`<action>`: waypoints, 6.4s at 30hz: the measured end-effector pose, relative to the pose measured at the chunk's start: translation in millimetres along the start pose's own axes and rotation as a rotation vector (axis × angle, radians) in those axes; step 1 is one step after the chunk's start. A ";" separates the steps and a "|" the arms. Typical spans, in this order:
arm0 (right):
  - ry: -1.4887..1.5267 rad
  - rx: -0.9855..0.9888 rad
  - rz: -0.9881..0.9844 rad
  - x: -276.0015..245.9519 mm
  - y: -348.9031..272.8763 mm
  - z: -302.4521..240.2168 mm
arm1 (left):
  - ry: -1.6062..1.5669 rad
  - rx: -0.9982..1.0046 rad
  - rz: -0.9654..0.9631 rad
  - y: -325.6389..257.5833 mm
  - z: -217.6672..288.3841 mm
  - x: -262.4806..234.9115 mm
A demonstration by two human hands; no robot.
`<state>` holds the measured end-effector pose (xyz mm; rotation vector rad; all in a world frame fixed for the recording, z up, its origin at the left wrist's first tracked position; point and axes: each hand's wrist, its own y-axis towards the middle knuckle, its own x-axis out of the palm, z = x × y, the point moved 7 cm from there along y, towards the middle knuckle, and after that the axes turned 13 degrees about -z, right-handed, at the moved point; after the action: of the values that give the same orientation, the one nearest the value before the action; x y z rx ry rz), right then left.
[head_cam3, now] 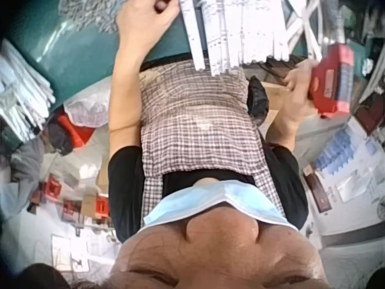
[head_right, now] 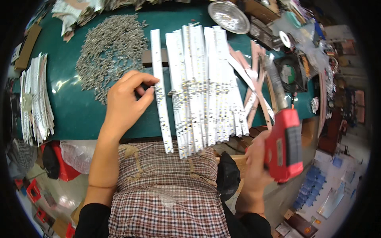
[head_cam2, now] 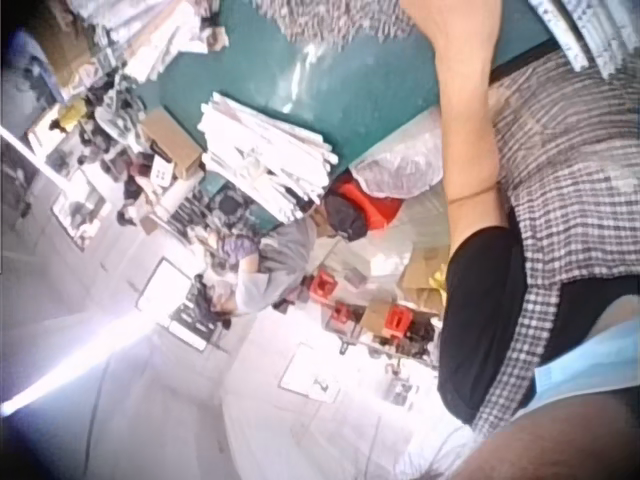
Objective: The person attaches small components to LED strips by positioning each piece on a strip and soldering it with a soldering gun.
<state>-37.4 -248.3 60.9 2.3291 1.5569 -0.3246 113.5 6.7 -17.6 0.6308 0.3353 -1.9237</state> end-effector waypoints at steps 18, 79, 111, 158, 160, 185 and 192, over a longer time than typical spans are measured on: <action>-1.129 -0.223 -0.058 -24.8 90.6 66.4 | -0.245 -0.096 -0.096 -1.9 7.6 11.1; 0.322 -0.188 0.268 -113.8 7.3 -11.9 | 0.206 0.004 0.376 -19.1 1.8 -68.4; 0.217 0.272 -0.129 40.3 5.2 -26.5 | -0.760 -0.078 0.038 -13.9 14.8 -23.9; 0.218 0.189 -0.379 85.4 2.5 -12.3 | -0.926 -0.163 -0.205 -34.7 42.7 39.3; 0.206 0.168 -0.392 84.9 1.3 -8.9 | -0.898 -0.160 -0.193 -34.4 41.7 40.6; 0.155 0.157 -0.397 65.0 -9.3 -22.1 | -0.602 -0.320 -0.114 -6.0 -6.5 9.8; 0.282 0.163 -0.343 53.4 -27.1 -13.1 | -0.169 -0.266 -0.094 6.1 -21.6 9.8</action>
<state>-41.9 -188.1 50.1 2.2976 2.1487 -0.2132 121.8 7.4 -40.6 0.2799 0.5106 -1.9628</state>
